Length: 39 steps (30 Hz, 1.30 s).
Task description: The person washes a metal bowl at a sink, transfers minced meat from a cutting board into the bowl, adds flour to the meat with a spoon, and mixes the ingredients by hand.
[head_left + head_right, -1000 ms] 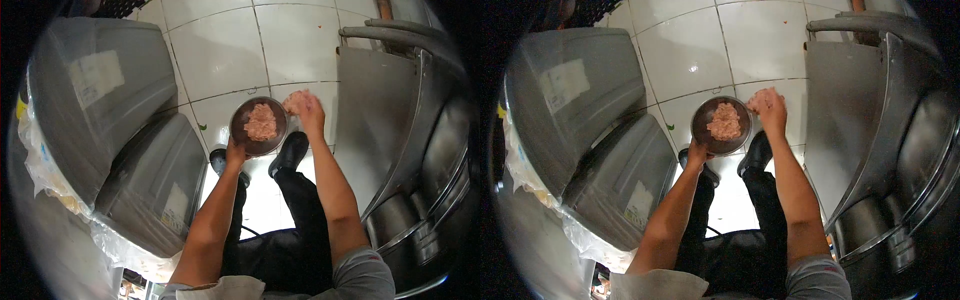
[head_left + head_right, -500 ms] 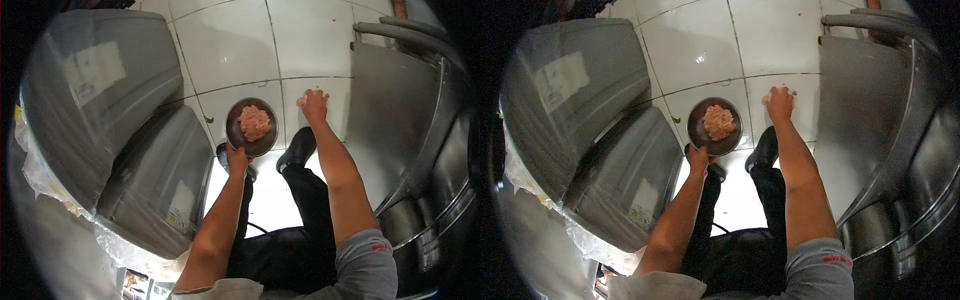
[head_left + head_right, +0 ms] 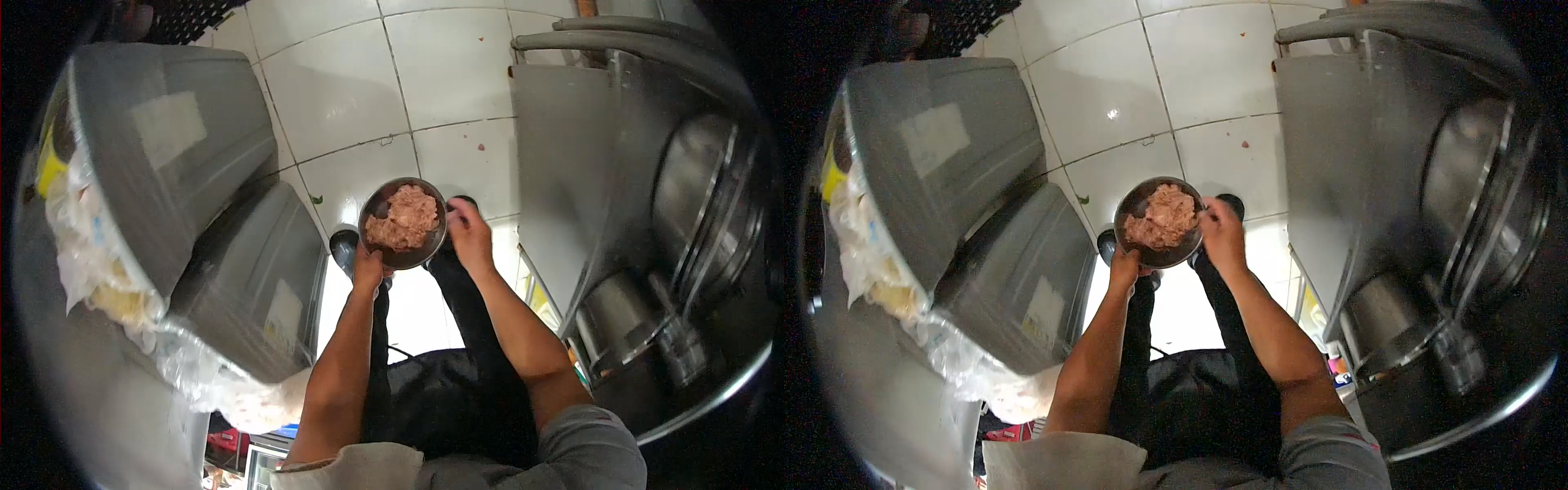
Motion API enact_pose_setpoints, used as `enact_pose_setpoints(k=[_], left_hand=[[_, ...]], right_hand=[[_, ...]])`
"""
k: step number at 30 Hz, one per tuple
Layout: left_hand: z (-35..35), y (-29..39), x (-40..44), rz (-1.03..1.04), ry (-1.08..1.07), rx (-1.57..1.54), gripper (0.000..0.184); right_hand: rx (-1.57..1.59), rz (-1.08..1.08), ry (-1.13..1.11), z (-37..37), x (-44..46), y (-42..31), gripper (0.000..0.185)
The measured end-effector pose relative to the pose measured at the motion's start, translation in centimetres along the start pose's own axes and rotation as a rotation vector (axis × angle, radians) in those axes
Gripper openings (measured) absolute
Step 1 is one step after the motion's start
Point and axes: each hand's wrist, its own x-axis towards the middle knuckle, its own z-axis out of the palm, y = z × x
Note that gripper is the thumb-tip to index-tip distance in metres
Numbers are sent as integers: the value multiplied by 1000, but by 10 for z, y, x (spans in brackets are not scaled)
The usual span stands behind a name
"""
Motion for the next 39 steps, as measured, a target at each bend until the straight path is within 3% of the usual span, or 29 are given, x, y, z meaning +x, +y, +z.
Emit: enact_pose_setpoints(k=[2,5,8,9,12,13,17,19,20,22,24,28,30,32,33,35,36,37,39], left_hand=[[1,7,-36,44,-16,-54,40],[1,16,-93,93,25,-62,51],[7,18,-151,221,124,-44,57],[9,24,-176,258,118,-40,60],[11,52,-266,376,71,134,58],[14,61,-295,463,95,142,58],[-13,41,-332,542,-52,145,50],[-20,51,-369,567,-175,124,44],[-26,52,-388,558,-203,127,42],[-37,51,-431,538,-248,119,38],[-59,49,-462,502,-339,136,39],[-66,55,-545,430,-444,114,36],[-63,52,-563,410,-465,92,37],[-55,49,-582,400,-488,69,37],[-48,46,-598,430,-482,61,37],[-39,39,-619,465,-471,53,39],[-35,35,-625,475,-467,46,39],[-31,31,-632,493,-456,39,39],[-15,26,-646,528,-439,18,39]], right_hand=[[60,-147,216,-10,-26,-7,27],[211,-167,58,1,-68,-7,35],[-206,-362,42,-1,-115,-51,71],[-188,-381,42,-2,-127,-61,89],[-212,-382,65,-23,-178,-107,98],[-291,-287,59,-25,-189,-113,107],[-298,-699,-71,-36,-224,-107,79],[-418,-684,44,-42,-272,-134,70],[-393,-487,120,-46,-320,-156,68],[-227,-549,321,-57,-380,-177,65],[-38,-334,258,-68,-409,-172,59],[-181,-536,240,-124,-516,-203,46],[-366,-562,76,-151,-561,-215,45],[-212,-798,306,-195,-579,-207,43],[-190,-883,319,-229,-568,-201,44],[43,-807,552,-303,-582,-198,44],[-97,-885,689,-349,-570,-185,47],[-32,-588,654,-391,-580,-186,54],[-176,-426,937,-454,-538,-158,66]])
